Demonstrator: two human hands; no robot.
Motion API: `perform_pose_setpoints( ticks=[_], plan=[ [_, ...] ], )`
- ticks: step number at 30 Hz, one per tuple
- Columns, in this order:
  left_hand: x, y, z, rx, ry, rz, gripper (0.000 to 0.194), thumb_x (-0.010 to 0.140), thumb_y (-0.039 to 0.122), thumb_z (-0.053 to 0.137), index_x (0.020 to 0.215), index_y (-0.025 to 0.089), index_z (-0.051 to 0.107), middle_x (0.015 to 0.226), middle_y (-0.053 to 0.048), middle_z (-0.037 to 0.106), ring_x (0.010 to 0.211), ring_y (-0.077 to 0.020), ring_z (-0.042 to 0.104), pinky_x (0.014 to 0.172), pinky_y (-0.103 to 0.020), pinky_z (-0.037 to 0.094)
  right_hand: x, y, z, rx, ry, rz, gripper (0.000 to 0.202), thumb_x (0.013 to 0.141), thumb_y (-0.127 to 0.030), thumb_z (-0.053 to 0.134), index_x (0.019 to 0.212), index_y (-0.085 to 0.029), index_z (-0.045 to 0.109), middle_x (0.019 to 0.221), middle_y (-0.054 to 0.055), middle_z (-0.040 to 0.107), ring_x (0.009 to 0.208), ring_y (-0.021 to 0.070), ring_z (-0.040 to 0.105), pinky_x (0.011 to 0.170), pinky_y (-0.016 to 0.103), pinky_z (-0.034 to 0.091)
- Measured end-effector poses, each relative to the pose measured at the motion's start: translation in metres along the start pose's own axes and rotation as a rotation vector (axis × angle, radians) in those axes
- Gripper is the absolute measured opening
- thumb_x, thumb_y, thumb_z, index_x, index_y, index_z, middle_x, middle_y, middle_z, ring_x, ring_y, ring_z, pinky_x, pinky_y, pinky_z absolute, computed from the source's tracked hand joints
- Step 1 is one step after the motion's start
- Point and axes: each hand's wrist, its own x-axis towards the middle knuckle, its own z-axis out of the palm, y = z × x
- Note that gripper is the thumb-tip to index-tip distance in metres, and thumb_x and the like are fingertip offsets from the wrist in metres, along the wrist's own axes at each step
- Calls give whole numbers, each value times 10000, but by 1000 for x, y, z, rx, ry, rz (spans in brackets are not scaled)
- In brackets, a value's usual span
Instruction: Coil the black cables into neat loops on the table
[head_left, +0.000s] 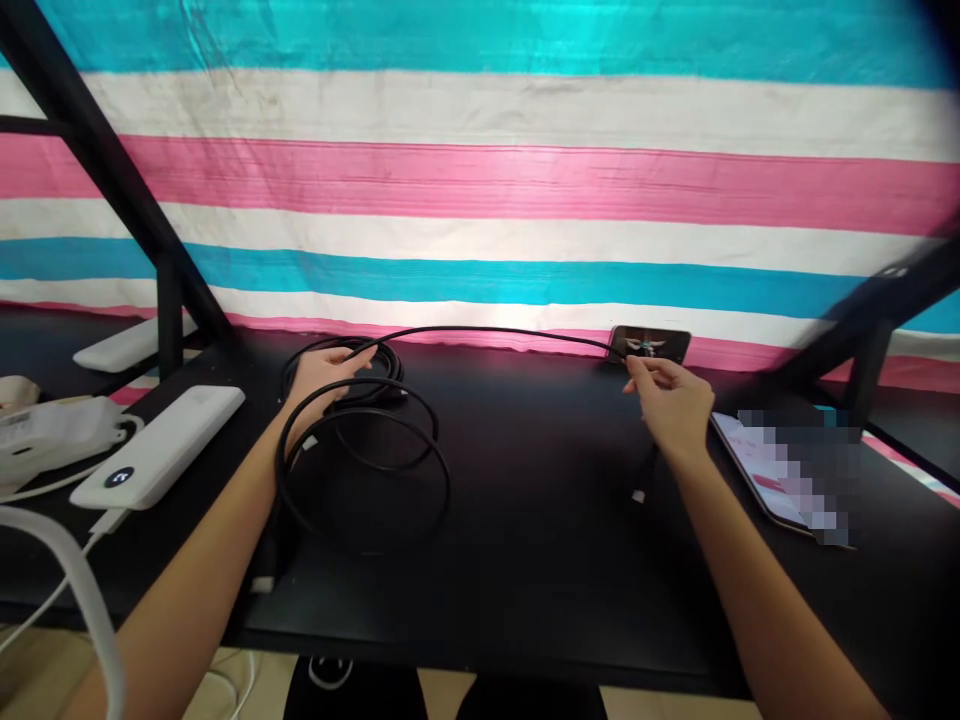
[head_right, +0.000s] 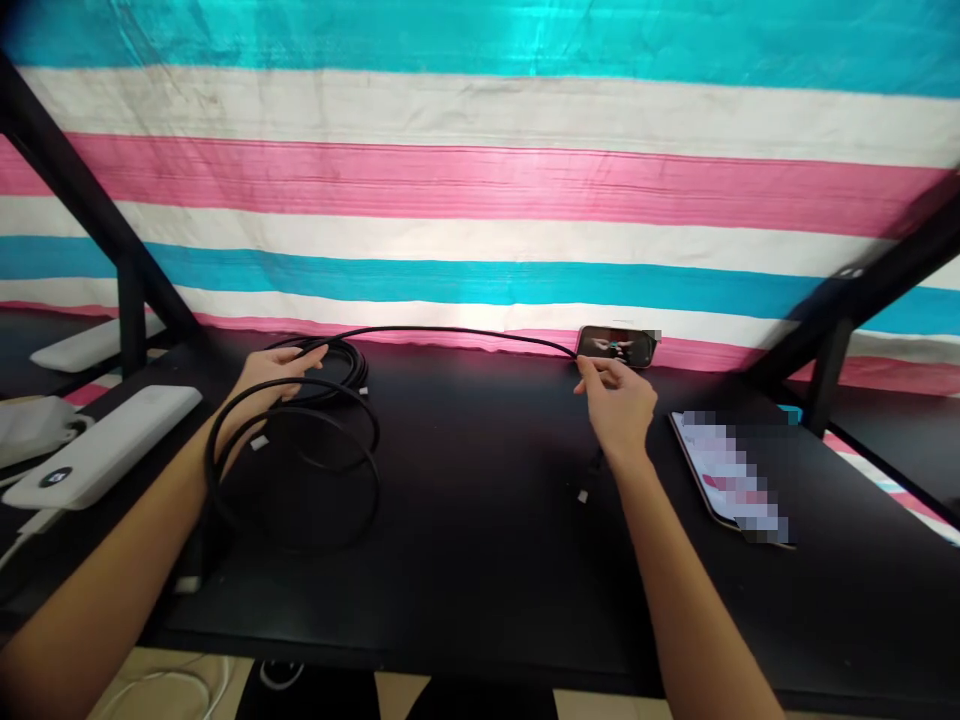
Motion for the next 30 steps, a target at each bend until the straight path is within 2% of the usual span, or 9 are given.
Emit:
perform_pose_setpoints(
  ticks=[4, 9, 15, 18, 21, 23, 25, 27, 30],
  plan=[
    [-18, 2, 30, -199, -232, -30, 373, 693, 514, 632, 646, 155, 542, 377, 78, 305, 313, -38, 261, 326, -165, 150, -18, -17, 23, 252, -200, 140, 468, 727, -507, 585, 1032, -155, 613, 692, 14, 613, 381, 61, 426, 363, 198, 346],
    [-40, 4, 50, -321, -509, -20, 466, 809, 598, 421, 1046, 202, 492, 434, 90, 342, 325, -73, 354, 330, -167, 221, -51, -51, 39, 562, -646, 397, 596, 728, -558, 576, 1225, -249, 464, 940, 47, 603, 532, 83, 542, 312, 152, 243],
    [-48, -8, 56, 19, -495, 197, 569, 800, 532, 496, 1243, 217, 328, 613, 58, 486, 484, -90, 443, 478, -212, 372, -63, -53, 39, 521, -831, 409, 654, 620, -402, 758, 1193, -235, 492, 643, -39, 511, 422, 31, 328, 336, 146, 199],
    [-48, -11, 54, 335, -267, 492, 748, 714, 500, 619, 1316, 227, 271, 1020, -70, 545, 800, -168, 539, 725, -343, 436, -60, -51, 37, 492, -797, 409, 490, 649, -441, 726, 1046, -210, 554, 533, -84, 384, 383, 15, 241, 337, 147, 152],
    [-54, -4, 52, 533, -64, 779, 578, 742, 427, 615, 1252, 240, 416, 1188, -108, 468, 1043, -246, 474, 904, -441, 334, -61, -57, 35, 558, -772, 420, 393, 668, -445, 708, 937, -216, 535, 514, -99, 340, 375, 10, 190, 333, 145, 107],
    [-61, 1, 53, 565, -113, 917, 355, 785, 360, 583, 1117, 244, 539, 1112, -78, 516, 1028, -230, 482, 913, -406, 317, -63, -62, 34, 673, -809, 430, 342, 691, -430, 693, 890, -219, 511, 516, -106, 331, 374, 8, 160, 330, 143, 98],
    [-67, 3, 56, 568, -278, 966, 275, 810, 316, 555, 1073, 237, 563, 1010, -51, 560, 959, -197, 509, 872, -352, 339, -65, -67, 33, 814, -888, 474, 297, 732, -440, 646, 868, -213, 511, 531, -101, 349, 371, 11, 151, 325, 145, 103],
    [-69, 1, 59, 596, -395, 924, 317, 830, 285, 525, 1142, 234, 524, 941, -29, 578, 911, -180, 521, 833, -327, 347, -66, -69, 33, 929, -970, 544, 280, 768, -442, 595, 917, -210, 545, 557, -89, 377, 370, 15, 161, 323, 150, 114],
    [-66, -5, 62, 683, -399, 848, 316, 841, 246, 499, 1157, 241, 506, 850, 0, 572, 850, -172, 525, 800, -325, 333, -67, -70, 33, 974, -1022, 572, 347, 784, -396, 589, 1086, -225, 568, 599, -78, 399, 381, 12, 165, 337, 157, 113]
  ],
)
